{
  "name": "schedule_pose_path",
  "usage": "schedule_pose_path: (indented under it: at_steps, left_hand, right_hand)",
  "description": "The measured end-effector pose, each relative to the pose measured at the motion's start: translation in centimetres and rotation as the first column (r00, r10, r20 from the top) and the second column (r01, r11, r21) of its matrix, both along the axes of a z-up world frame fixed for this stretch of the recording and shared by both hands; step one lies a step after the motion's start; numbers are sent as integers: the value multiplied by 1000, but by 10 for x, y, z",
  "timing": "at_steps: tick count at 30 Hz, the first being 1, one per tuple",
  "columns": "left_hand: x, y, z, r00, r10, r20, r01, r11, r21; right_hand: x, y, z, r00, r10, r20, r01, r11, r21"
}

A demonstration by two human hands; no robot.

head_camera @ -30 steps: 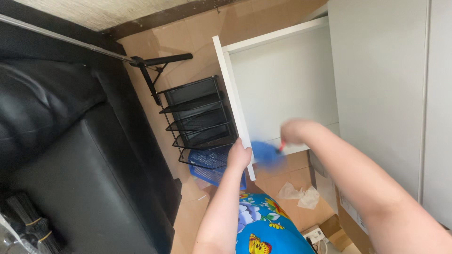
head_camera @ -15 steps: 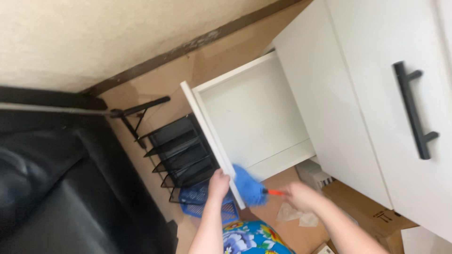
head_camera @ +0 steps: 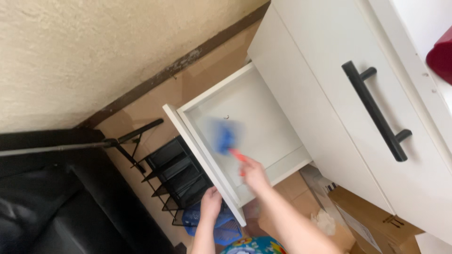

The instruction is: The person organizes stationery items on a shelf, including crayons and pencils, and handles a black cylindrical object. They then use a blue duster to clean the inside of a white drawer and place the duster on a desk.

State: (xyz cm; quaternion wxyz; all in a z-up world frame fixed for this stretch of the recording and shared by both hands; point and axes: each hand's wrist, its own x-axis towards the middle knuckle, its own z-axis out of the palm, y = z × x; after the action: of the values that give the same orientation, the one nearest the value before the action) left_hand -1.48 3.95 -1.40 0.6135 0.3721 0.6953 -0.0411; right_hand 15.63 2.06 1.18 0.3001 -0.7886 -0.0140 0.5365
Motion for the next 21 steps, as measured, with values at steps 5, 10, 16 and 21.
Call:
schedule_pose_path:
  at_steps: [5,10,16,21]
  left_hand:
    - [-4,5,8,992,-125,-15,125,992,-2]
    - [-4,0,-24,990,-110,-86,107,994,-33]
    - [-14,-9,-39,990,-138,-8,138,990,24]
    - [-13,-8,-17,995,-80,55,79,997,15]
  right_hand:
    - [-44,23,125,925,257,-280,49,651,758]
    - [6,-23,87,933,109,342,-131,990,43]
    - [-50,-9,-74,991,-124,46,117,985,127]
    - [-4,53,-12,797,-363,-483,564,733,380]
